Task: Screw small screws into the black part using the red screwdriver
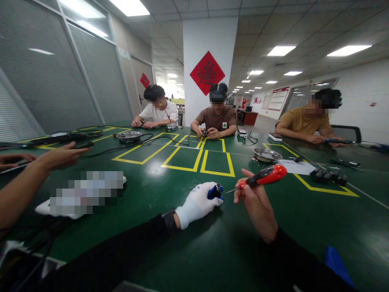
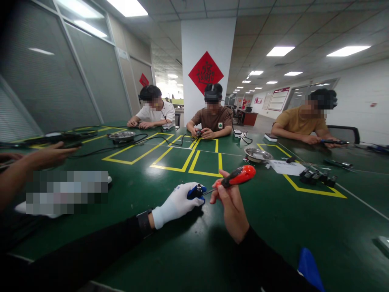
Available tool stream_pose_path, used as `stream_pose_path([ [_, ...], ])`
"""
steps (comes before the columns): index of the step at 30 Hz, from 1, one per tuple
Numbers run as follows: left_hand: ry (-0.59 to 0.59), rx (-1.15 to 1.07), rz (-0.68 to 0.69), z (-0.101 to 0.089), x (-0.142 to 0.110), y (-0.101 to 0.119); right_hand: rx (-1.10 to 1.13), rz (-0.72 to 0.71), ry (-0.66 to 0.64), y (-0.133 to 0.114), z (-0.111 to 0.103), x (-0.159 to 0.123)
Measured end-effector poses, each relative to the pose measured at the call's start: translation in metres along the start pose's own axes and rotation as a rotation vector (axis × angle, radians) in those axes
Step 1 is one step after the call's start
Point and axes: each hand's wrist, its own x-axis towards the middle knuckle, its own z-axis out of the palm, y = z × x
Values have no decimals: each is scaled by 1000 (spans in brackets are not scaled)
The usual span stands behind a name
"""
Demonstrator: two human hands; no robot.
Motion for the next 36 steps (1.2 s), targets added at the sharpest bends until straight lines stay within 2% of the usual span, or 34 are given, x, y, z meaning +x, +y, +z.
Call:
stream_pose_path([
  [4, 8, 13, 8, 0, 0, 0, -268, -241, 48, 2, -7, 3],
  [6, -1, 8, 13, 0, 0, 0, -215, -308, -16, 5, -5, 2],
  [8, -19, 5, 10, -1, 1, 1, -23, -247, -142, 8, -1, -1],
  [11, -33, 9, 4, -2, 2, 2, 87, -185, -199, 13, 8, -8],
  [14, -16, 13, 15, -2, 2, 2, -28, -211, -191, 12, 9, -12],
  [17, -18, 10, 25, -1, 2, 0, -284, -376, -175, 6, 4, -10],
  [20, -30, 7, 16, 0, 3, -4, -343, -477, -54, 4, -2, -5],
  [22, -41, -9, 7, 1, 2, -7, -251, -411, 80, 6, -5, -2],
  [25, -58, -49, 12, 2, 2, -10, -54, -227, 267, 11, -10, 5],
  [29, -3, -49, 89, 3, 2, -11, 90, 40, 395, 25, -20, 17],
  [32, 34, -33, 81, 4, 4, -13, 49, 262, 263, 36, -23, 22],
  [36, -25, -86, 62, 5, 6, -16, -61, 463, 44, 48, -19, 22],
])
